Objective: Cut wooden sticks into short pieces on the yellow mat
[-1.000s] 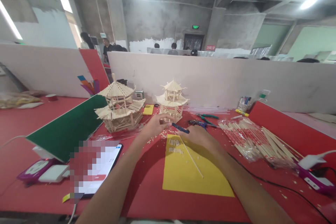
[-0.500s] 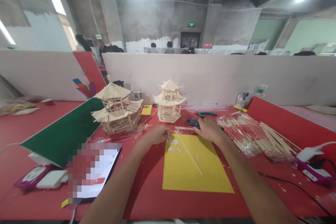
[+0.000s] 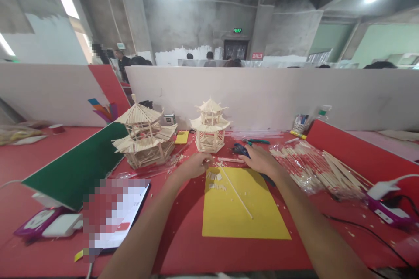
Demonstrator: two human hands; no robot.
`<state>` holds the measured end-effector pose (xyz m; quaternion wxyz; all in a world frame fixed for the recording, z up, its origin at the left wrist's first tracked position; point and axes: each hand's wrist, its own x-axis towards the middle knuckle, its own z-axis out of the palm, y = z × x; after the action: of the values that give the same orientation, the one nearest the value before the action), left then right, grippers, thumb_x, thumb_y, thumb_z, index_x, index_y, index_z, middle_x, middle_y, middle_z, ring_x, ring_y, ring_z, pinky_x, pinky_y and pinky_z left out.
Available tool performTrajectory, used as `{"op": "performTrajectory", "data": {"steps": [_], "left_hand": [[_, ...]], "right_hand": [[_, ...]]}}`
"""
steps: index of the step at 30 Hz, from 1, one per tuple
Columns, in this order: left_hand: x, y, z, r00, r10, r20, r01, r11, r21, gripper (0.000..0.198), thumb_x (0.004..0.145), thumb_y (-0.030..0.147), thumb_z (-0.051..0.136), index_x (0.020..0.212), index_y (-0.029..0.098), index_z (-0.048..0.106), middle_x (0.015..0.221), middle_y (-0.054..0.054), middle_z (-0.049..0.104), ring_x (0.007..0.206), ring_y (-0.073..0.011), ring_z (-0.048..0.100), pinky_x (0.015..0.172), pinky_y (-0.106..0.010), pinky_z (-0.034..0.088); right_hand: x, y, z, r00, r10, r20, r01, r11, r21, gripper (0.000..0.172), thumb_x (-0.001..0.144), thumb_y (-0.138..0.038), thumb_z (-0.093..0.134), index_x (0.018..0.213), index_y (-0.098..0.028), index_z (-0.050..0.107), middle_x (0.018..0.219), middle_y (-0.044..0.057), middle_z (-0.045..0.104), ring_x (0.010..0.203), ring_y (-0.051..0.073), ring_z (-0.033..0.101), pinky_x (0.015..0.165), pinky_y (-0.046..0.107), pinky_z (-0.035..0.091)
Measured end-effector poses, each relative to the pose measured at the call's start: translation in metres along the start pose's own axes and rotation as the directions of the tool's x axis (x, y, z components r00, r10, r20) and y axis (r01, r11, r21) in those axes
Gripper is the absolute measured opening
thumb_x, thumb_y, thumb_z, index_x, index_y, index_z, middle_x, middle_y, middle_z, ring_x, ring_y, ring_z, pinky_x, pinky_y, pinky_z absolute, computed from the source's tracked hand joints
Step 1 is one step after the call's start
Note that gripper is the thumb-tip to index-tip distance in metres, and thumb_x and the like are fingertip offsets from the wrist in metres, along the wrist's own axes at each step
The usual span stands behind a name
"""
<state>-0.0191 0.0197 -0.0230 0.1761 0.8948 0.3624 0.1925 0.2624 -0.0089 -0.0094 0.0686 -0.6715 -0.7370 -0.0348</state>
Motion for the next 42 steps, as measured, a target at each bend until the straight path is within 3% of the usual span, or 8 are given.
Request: {"op": "performTrajectory", "data": {"steps": [3, 8, 13, 18, 30, 42], "left_hand": [[-0.001, 0.001, -0.001, 1.000, -0.012, 0.006, 0.012, 0.999, 0.043, 0.028, 0.078, 0.006, 0.048, 0.093, 0.016, 0.068, 0.092, -0.006, 0.072, 0.081, -0.0180, 0.064, 0.067, -0.023, 0.044], [-0.004, 0.001, -0.002, 0.999, -0.018, 0.041, 0.013, 0.993, 0.119, 0.022, 0.081, 0.010, 0.048, 0.091, 0.016, 0.067, 0.090, -0.007, 0.072, 0.079, -0.0184, 0.064, 0.064, -0.024, 0.042], [-0.006, 0.000, -0.003, 0.990, 0.001, 0.139, -0.021, 0.990, 0.137, 0.025, 0.081, 0.010, 0.053, 0.097, 0.018, 0.069, 0.097, -0.007, 0.073, 0.084, -0.0196, 0.066, 0.068, -0.024, 0.043], [-0.004, -0.002, -0.002, 0.987, 0.007, 0.160, -0.033, 0.986, 0.164, 0.025, 0.081, 0.008, 0.051, 0.095, 0.018, 0.070, 0.096, -0.007, 0.073, 0.083, -0.0192, 0.066, 0.070, -0.024, 0.044], [-0.005, -0.003, -0.002, 0.976, 0.072, 0.206, -0.090, 0.993, 0.080, 0.027, 0.078, 0.009, 0.055, 0.097, 0.020, 0.071, 0.094, -0.006, 0.073, 0.083, -0.0191, 0.066, 0.071, -0.023, 0.045], [-0.006, -0.002, 0.002, 0.986, 0.096, 0.135, -0.104, 0.993, 0.052, 0.028, 0.085, 0.010, 0.052, 0.101, 0.021, 0.073, 0.097, -0.006, 0.074, 0.087, -0.0196, 0.067, 0.075, -0.024, 0.046]], "right_hand": [[-0.001, -0.004, -0.001, 1.000, 0.000, -0.021, 0.000, 1.000, 0.003, 0.053, 0.094, -0.054, 0.044, 0.130, -0.016, 0.050, 0.121, 0.019, 0.061, 0.113, 0.034, 0.058, 0.087, 0.038, 0.042], [0.000, 0.001, -0.002, 0.999, 0.028, 0.042, -0.027, 0.999, -0.027, 0.058, 0.085, -0.061, 0.054, 0.123, -0.017, 0.056, 0.118, 0.019, 0.062, 0.112, 0.037, 0.058, 0.086, 0.040, 0.044], [0.002, 0.010, 0.002, 0.992, 0.035, 0.121, -0.028, 0.998, -0.061, 0.054, 0.078, -0.054, 0.061, 0.117, -0.017, 0.061, 0.121, 0.020, 0.062, 0.113, 0.038, 0.058, 0.084, 0.041, 0.046], [0.004, 0.016, 0.007, 0.992, 0.021, 0.123, -0.013, 0.998, -0.064, 0.054, 0.076, -0.049, 0.062, 0.120, -0.017, 0.061, 0.120, 0.020, 0.063, 0.113, 0.038, 0.059, 0.084, 0.042, 0.046], [0.007, 0.018, 0.010, 0.989, 0.044, 0.140, -0.036, 0.997, -0.063, 0.056, 0.076, -0.055, 0.064, 0.117, -0.017, 0.063, 0.121, 0.020, 0.061, 0.112, 0.037, 0.059, 0.086, 0.041, 0.047], [0.008, 0.022, 0.014, 0.986, 0.061, 0.154, -0.058, 0.998, -0.024, 0.056, 0.076, -0.053, 0.064, 0.119, -0.018, 0.060, 0.125, 0.019, 0.059, 0.115, 0.037, 0.057, 0.088, 0.043, 0.046]]}}
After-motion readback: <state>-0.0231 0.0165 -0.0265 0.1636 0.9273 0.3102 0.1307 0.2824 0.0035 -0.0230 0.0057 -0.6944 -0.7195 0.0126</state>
